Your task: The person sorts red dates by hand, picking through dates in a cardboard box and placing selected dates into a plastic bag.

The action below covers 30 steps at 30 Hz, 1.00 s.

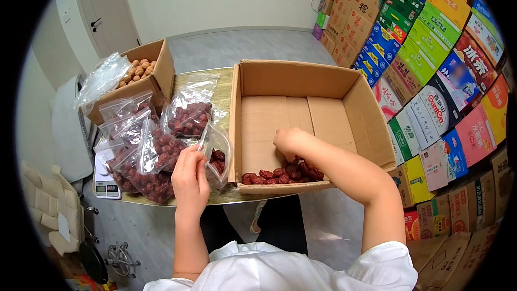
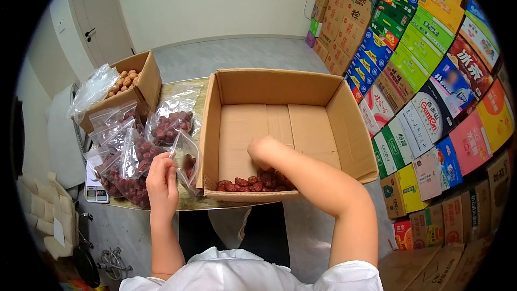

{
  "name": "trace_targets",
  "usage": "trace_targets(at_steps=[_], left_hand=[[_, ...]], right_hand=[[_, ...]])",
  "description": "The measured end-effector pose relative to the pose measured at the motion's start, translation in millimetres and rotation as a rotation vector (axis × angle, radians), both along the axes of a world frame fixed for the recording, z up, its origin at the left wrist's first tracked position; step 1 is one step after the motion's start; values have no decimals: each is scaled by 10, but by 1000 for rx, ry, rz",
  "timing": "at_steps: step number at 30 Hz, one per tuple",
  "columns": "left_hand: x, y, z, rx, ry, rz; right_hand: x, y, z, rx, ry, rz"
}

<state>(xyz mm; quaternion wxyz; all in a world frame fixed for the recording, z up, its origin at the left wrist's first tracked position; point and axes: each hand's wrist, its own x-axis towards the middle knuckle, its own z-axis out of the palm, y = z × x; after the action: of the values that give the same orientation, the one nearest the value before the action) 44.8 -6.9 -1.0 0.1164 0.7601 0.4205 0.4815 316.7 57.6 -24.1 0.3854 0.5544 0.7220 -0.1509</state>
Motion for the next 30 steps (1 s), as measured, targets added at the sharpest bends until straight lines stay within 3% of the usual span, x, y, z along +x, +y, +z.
trace_targets(at_steps=[6,12,14,15,16,18,22,30], left_hand=[[0,-9,13,1,0,2],[-7,-12,24,6,-4,18],[-12,-15,29,15,-6,7],[-19,-13,31,11,-8,0],[-19,-15,39,14,-6,8],[-2,-21,60,9,-19,20],[12,-15,70,16,-17,13],[46,3,65,59,-9,18]], right_hand=[[78,21,119,265,154,-31],[161,95,332,656,604,-47],[119,96,466,870,1027,-157],[98,84,545,821,1206,-205],[33,45,630,819,1211,-197],[-116,-54,732,761,1682,-169],[-397,-235,798,700,1795,51],[-582,-231,616,768,1586,342]])
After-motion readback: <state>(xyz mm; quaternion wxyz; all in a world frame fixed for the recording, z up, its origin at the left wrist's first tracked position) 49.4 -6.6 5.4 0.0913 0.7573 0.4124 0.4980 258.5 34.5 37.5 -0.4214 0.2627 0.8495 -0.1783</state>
